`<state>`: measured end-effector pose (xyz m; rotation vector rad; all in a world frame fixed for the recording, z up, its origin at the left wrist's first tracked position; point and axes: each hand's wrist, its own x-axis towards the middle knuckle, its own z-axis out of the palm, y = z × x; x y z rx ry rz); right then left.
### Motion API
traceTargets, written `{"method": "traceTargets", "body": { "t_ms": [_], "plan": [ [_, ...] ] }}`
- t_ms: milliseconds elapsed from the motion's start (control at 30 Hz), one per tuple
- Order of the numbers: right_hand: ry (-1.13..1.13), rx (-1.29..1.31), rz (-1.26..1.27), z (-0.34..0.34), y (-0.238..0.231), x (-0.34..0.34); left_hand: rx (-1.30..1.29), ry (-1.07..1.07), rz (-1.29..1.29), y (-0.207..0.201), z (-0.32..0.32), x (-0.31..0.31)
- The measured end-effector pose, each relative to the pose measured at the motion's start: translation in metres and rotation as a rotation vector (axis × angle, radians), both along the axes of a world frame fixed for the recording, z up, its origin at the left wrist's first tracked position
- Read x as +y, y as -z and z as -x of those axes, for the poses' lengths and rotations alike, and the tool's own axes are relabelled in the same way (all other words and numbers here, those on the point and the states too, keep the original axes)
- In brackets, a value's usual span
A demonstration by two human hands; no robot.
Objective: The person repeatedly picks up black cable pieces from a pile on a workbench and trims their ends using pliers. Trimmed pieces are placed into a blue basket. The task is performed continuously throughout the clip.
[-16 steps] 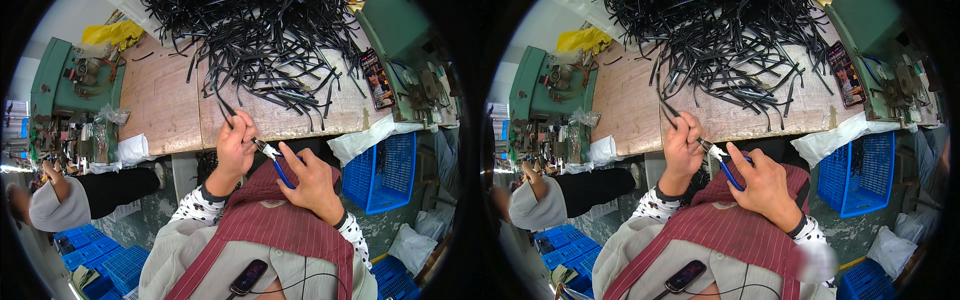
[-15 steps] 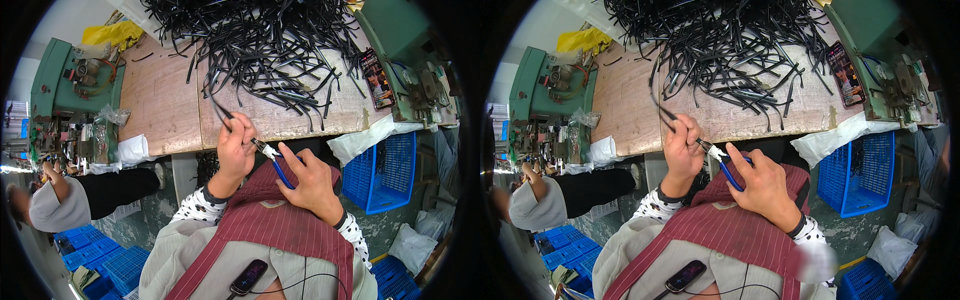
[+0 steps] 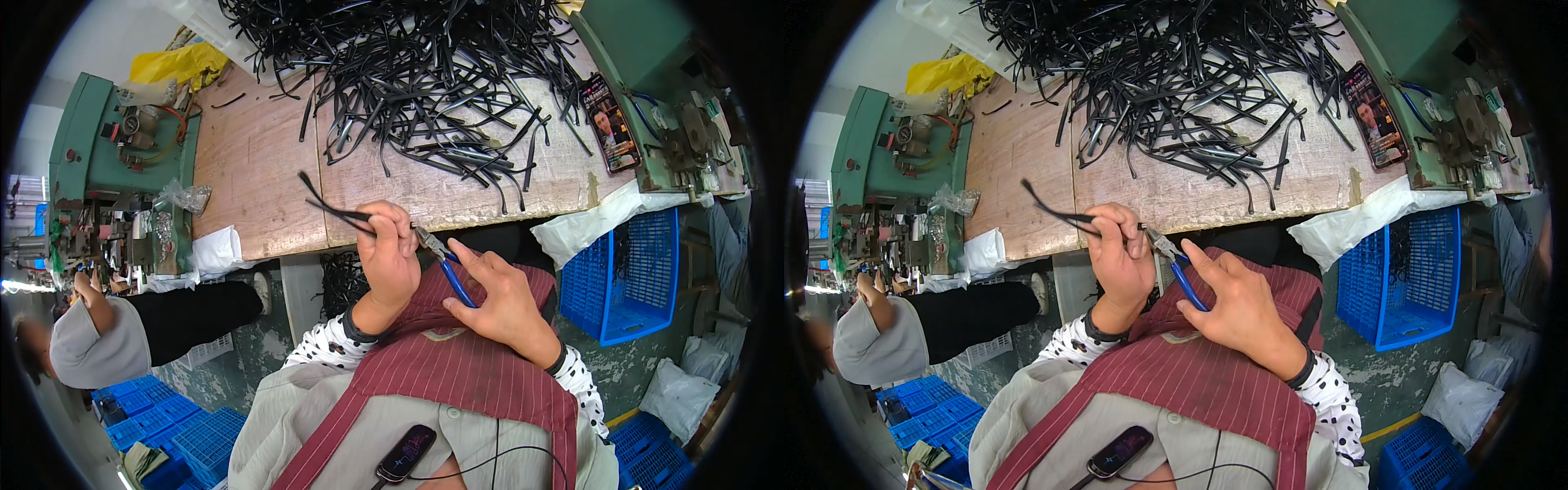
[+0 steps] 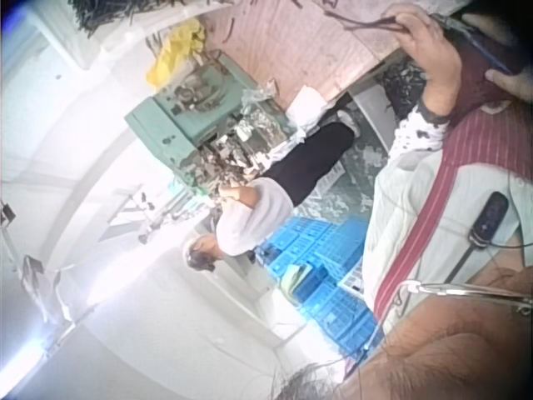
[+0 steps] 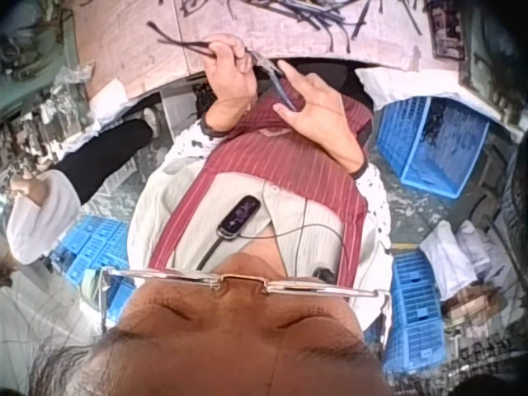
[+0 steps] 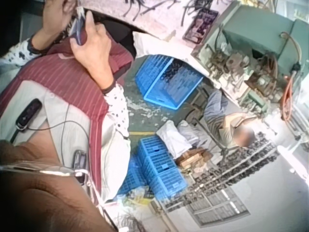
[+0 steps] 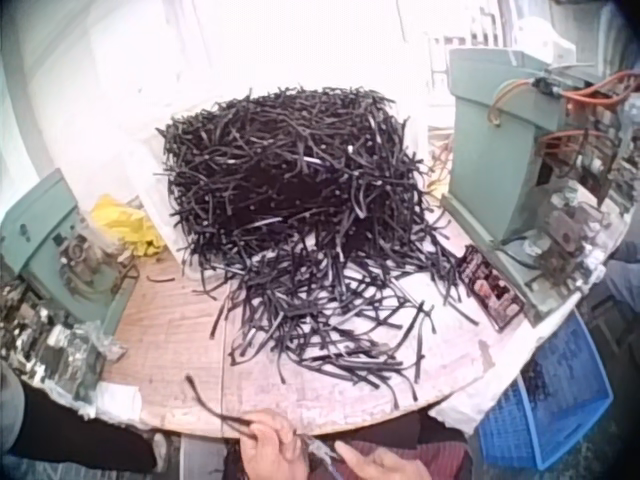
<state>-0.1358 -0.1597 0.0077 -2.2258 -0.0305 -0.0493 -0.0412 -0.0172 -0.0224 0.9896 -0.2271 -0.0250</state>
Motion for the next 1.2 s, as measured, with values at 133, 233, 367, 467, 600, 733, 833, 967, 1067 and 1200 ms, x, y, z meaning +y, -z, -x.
{"method": "traceTargets", "body": {
  "t_ms": [133, 233, 367, 467, 600, 733, 833, 967, 1067, 1200],
  "plan": [
    [0.016, 0.037, -0.041, 0.002, 0.004, -0.001, 0.218, 0.090, 0.119, -0.005, -0.007, 0.004],
    [0.033, 0.106, -0.061, 0.002, -0.003, -0.003, 0.106, 0.025, -0.055, 0.009, -0.026, 0.010],
    [0.028, 0.084, -0.050, 0.007, -0.002, -0.006, 0.039, -0.120, -0.637, 0.005, -0.087, 0.026],
    [0.019, 0.102, -0.023, 0.008, -0.004, -0.004, -0.454, -0.476, -1.259, 0.008, -0.140, 0.018],
    [0.021, 0.122, -0.041, 0.009, -0.003, -0.003, -0.258, -0.354, -1.627, 0.021, -0.170, 0.002],
    [0.032, 0.112, -0.029, 0.010, -0.006, -0.005, -0.369, -0.411, -1.658, 0.028, -0.171, 0.003],
    [0.025, 0.039, 0.024, 0.011, 0.002, -0.008, -0.386, -0.451, -1.328, 0.026, -0.153, 0.012],
    [0.042, 0.001, 0.017, 0.011, 0.008, -0.010, 0.121, -0.205, -0.572, -0.008, -0.095, 0.027],
    [0.025, -0.028, 0.050, 0.006, 0.002, -0.010, 0.343, 0.031, -0.308, -0.017, -0.062, 0.037],
    [0.043, -0.041, 0.042, 0.005, 0.001, -0.010, 0.158, -0.042, -0.652, 0.005, -0.064, 0.037]
  ]
}}
